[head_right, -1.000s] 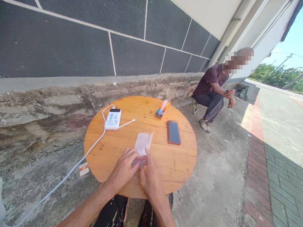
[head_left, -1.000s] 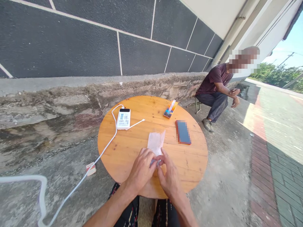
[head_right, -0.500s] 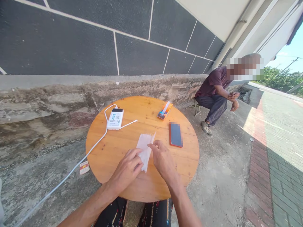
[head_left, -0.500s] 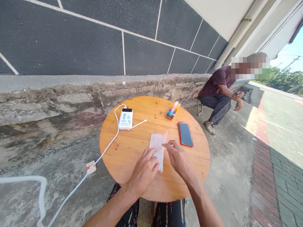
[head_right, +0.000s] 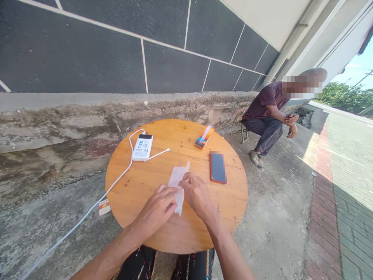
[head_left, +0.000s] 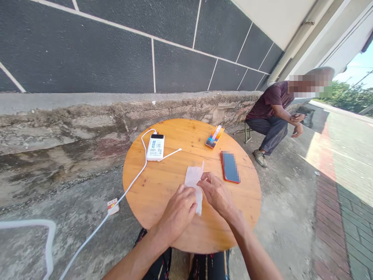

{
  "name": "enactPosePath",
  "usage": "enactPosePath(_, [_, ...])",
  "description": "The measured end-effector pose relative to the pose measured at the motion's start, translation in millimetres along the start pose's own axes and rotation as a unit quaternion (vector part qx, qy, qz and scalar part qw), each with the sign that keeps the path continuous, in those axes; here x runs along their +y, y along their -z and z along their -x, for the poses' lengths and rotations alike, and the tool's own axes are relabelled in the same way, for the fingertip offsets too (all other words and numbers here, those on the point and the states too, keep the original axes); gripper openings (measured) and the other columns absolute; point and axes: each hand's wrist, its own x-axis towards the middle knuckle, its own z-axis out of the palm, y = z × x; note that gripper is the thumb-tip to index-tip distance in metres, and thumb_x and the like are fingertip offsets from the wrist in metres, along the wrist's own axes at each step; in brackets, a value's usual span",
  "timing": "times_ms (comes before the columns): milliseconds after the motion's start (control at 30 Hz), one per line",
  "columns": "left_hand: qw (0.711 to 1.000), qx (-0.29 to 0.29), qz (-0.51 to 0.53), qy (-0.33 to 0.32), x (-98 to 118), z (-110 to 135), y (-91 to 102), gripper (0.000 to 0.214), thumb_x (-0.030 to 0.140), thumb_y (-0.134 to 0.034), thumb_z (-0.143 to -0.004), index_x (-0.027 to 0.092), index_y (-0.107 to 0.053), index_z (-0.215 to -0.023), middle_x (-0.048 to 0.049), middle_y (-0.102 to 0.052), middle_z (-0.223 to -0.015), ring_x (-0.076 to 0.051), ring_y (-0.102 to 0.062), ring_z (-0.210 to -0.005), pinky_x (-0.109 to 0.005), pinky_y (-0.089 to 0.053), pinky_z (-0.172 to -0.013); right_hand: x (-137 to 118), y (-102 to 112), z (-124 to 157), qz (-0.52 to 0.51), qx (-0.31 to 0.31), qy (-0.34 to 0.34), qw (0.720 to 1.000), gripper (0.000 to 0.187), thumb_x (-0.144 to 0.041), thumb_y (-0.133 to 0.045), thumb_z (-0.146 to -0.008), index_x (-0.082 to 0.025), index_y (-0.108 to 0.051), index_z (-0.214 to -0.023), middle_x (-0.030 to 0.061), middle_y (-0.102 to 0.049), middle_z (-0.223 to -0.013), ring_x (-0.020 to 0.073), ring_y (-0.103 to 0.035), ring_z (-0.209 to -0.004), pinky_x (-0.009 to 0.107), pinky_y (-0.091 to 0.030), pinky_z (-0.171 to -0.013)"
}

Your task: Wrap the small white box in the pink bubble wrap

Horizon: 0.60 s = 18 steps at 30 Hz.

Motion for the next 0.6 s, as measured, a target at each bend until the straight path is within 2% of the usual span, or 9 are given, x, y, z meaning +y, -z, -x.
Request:
enactPosePath(200, [1.000,-0.003,0.000,0.000,-0.3,0.0,0.3,0.022,0.004,-0.049,-0.081,0.019,-0.056,-0.067,-0.0034,-0.065,-0.096,-0.021,-0.054,-0.095,-0.036,-0.049,-0.081,3.4,-10.7,-15.2,-0.009,-0.047,0.014,0.999,0.027,-0.008,-0.048,-0.087,-0.023,-0.070,-0.084,0.0047,-0.061,-0.093,0.0134,-0.059,-0.076,0.024,-0.044,-0.069])
enactPosePath(367, [1.000,0.000,-0.010,-0.003,-1.4,1.1,-0.7,0.020,0.004,-0.050,-0.081,0.019,-0.057,-0.068,-0.0034,-0.063,-0.101,-0.021,-0.054,-0.096,-0.036,-0.049,-0.082,6.6,-15.4,-19.9,-0.021,-0.095,0.000,0.995,0.025,-0.009,-0.051,-0.086,-0.024,-0.071,-0.082,0.0018,-0.061,-0.088,0.0122,-0.058,-0.074,0.022,-0.041,-0.066])
enactPosePath(500, [0.999,-0.003,-0.027,-0.017,-2.3,1.5,-0.3,0.018,0.006,-0.050,-0.082,0.019,-0.058,-0.072,-0.0039,-0.060,-0.110,-0.021,-0.052,-0.099,-0.037,-0.048,-0.085,8.0,-15.6,-20.6,-0.066,-0.119,-0.005,0.991,0.027,-0.004,-0.049,-0.084,-0.022,-0.069,-0.079,0.0006,-0.061,-0.084,0.0115,-0.058,-0.073,0.021,-0.041,-0.066])
enactPosePath(600, [0.998,-0.018,-0.043,-0.036,-3.6,0.2,1.2,0.017,0.007,-0.049,-0.084,0.018,-0.057,-0.074,-0.0040,-0.059,-0.109,-0.021,-0.052,-0.098,-0.037,-0.048,-0.086,9.4,-16.4,-21.1,-0.108,-0.129,-0.010,0.986,0.030,0.000,-0.048,-0.081,-0.022,-0.068,-0.078,-0.0003,-0.061,-0.081,0.0116,-0.059,-0.075,0.021,-0.041,-0.066])
